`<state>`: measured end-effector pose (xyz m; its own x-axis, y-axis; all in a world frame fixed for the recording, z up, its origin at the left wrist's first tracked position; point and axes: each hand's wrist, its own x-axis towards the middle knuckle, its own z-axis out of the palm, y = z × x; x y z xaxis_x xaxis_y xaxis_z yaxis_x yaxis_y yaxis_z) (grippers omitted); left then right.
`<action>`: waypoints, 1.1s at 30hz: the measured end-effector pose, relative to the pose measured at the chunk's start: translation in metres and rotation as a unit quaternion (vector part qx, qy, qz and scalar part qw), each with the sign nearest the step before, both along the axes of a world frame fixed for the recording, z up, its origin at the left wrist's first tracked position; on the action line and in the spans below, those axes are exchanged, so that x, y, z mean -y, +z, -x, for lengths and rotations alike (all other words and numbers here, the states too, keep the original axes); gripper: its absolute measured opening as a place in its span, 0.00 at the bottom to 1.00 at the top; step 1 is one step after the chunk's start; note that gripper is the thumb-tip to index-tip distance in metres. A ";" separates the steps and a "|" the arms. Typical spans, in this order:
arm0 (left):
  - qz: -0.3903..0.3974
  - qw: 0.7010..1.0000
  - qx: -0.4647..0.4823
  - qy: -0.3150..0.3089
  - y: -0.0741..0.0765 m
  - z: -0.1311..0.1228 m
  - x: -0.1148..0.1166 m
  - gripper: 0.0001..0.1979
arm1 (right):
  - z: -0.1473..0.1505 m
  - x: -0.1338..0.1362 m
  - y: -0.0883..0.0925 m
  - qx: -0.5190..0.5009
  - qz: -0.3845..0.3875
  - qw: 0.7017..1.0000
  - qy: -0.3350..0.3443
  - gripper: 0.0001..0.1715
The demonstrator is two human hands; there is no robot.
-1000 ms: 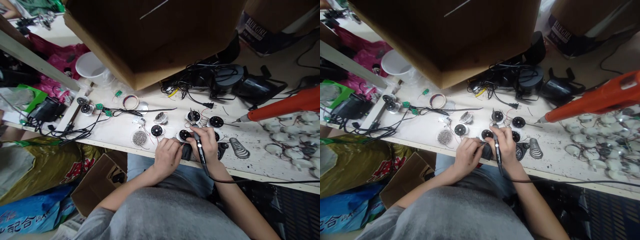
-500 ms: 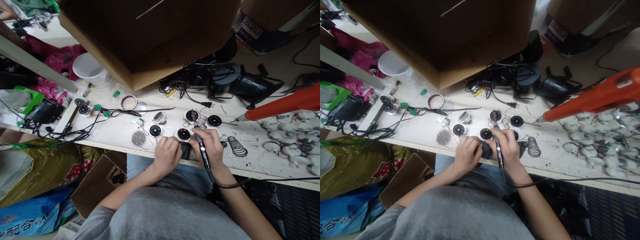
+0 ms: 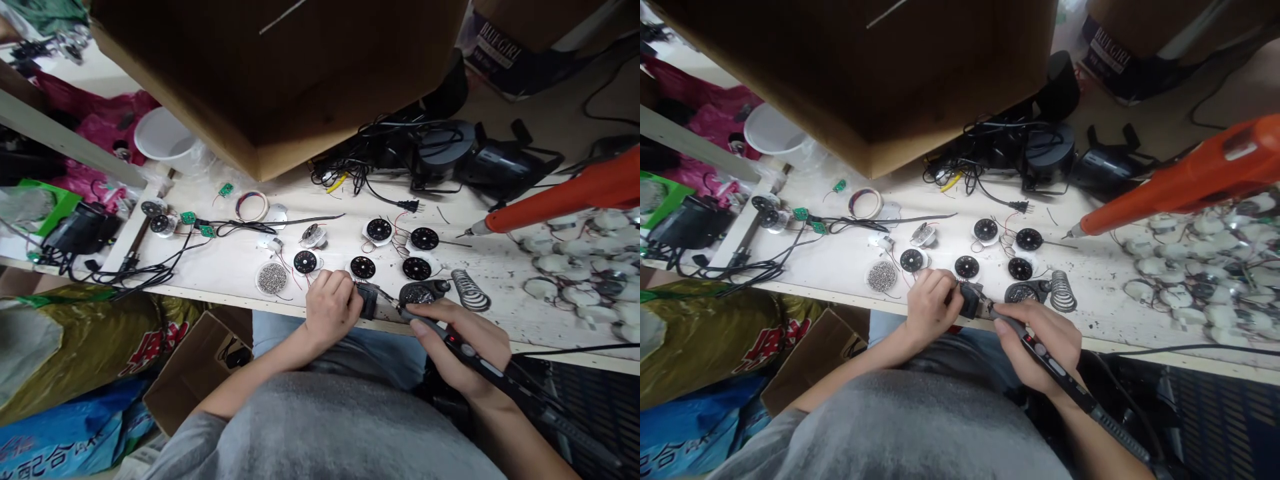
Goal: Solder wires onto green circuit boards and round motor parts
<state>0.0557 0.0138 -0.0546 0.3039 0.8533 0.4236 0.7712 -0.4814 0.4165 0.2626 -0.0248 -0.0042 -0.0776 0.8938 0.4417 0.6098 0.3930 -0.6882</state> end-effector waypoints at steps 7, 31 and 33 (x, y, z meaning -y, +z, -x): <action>-0.017 1.000 0.011 -0.001 0.001 0.000 -0.001 0.09 | 0.009 -0.008 -0.008 -0.007 -0.020 1.000 0.019 0.07; -0.038 0.999 0.000 0.001 0.001 -0.001 -0.002 0.09 | 0.012 -0.015 -0.014 -0.014 -0.030 0.998 0.049 0.07; -0.035 0.999 0.002 -0.002 0.001 -0.001 -0.002 0.09 | 0.012 -0.016 -0.012 -0.010 -0.032 0.998 0.052 0.07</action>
<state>0.0569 0.0161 -0.0535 0.3051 0.8205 0.4834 0.7676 -0.5123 0.3851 0.2510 -0.0092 -0.0159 -0.1602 0.8516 0.4992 0.5500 0.4969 -0.6713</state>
